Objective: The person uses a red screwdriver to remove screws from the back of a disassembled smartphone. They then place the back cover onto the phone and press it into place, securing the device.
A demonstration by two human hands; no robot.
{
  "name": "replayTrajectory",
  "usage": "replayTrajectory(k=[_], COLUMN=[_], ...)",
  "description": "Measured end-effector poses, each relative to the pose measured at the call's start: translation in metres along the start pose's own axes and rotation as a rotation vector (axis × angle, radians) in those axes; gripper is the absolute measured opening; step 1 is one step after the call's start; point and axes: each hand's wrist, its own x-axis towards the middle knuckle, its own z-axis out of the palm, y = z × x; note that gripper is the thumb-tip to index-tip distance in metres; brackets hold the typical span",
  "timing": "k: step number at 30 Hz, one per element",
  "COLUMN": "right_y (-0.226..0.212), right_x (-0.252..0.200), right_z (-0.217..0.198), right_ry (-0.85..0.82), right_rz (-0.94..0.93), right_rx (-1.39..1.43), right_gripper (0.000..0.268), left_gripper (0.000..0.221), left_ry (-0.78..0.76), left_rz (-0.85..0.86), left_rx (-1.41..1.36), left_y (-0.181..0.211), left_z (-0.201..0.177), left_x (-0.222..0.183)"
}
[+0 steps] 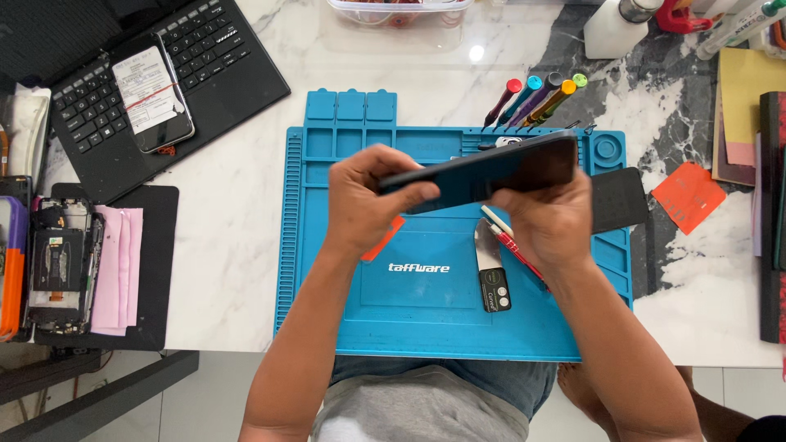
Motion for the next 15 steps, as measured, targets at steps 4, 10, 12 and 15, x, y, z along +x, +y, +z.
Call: replayTrajectory(k=[4, 10, 12, 15], right_y=[-0.02, -0.004, 0.004, 0.033], right_x=[-0.007, -0.022, -0.025, -0.03], right_z=[0.037, 0.043, 0.041, 0.025], right_ry=[-0.102, -0.023, 0.088, 0.087], right_rz=[0.127, 0.142, 0.085, 0.011], right_rx=[-0.422, -0.39, -0.224, -0.154], right_gripper=[0.03, 0.012, 0.012, 0.012], left_gripper=[0.044, 0.073, 0.058, 0.038], left_ry=[0.245, 0.252, 0.195, 0.152], left_rz=[0.076, 0.111, -0.012, -0.235], left_rx=[-0.082, -0.452, -0.709, -0.802], left_y=[-0.02, -0.021, -0.02, -0.054], left_z=[-0.014, 0.004, 0.02, 0.031], left_x=[0.004, 0.002, -0.003, -0.012])
